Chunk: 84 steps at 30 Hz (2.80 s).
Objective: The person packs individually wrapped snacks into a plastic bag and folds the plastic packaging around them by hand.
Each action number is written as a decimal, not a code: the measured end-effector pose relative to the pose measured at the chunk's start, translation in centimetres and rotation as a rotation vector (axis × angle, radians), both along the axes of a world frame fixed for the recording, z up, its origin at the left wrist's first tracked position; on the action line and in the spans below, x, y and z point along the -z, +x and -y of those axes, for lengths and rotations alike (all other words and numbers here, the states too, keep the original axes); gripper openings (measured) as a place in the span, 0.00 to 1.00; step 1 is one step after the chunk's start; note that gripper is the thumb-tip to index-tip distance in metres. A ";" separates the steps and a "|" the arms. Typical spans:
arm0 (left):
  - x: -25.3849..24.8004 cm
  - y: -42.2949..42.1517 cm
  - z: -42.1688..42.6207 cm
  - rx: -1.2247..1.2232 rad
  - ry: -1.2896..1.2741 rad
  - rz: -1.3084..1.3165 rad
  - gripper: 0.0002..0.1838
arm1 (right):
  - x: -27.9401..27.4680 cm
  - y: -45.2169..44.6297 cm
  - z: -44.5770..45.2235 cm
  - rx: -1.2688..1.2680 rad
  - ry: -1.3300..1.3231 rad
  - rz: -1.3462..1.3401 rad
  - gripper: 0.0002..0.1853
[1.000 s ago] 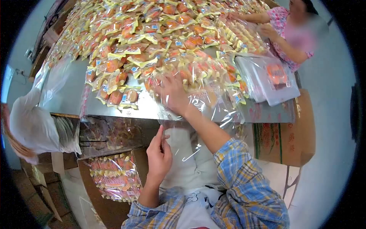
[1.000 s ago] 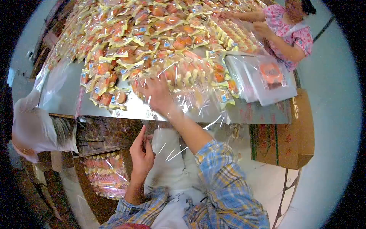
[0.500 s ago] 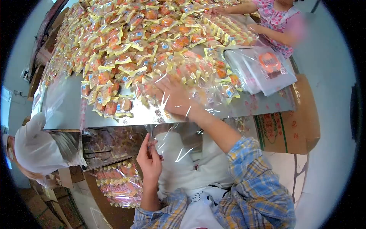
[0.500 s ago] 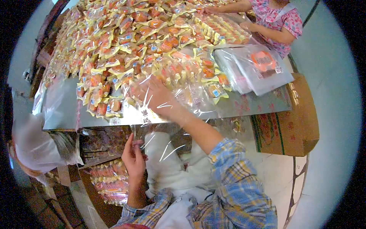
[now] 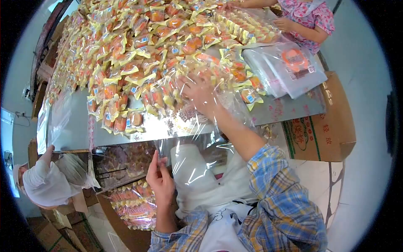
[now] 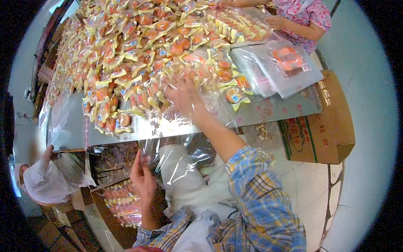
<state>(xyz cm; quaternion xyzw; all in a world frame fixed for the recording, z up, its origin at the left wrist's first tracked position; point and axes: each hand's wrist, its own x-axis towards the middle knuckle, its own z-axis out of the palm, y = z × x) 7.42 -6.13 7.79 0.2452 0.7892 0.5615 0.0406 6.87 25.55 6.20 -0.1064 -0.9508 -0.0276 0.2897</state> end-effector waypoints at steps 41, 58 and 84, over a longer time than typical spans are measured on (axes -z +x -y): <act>0.3 0.8 0.3 0.082 0.004 0.092 0.32 | -0.4 0.4 3.2 -0.097 0.015 -0.144 0.31; -0.4 2.2 1.0 0.071 -0.058 0.130 0.30 | 1.2 2.8 -0.3 0.133 -0.082 0.061 0.36; 9.6 6.6 4.4 0.160 0.089 0.389 0.13 | -4.3 31.5 11.0 -0.057 -0.407 -0.309 0.12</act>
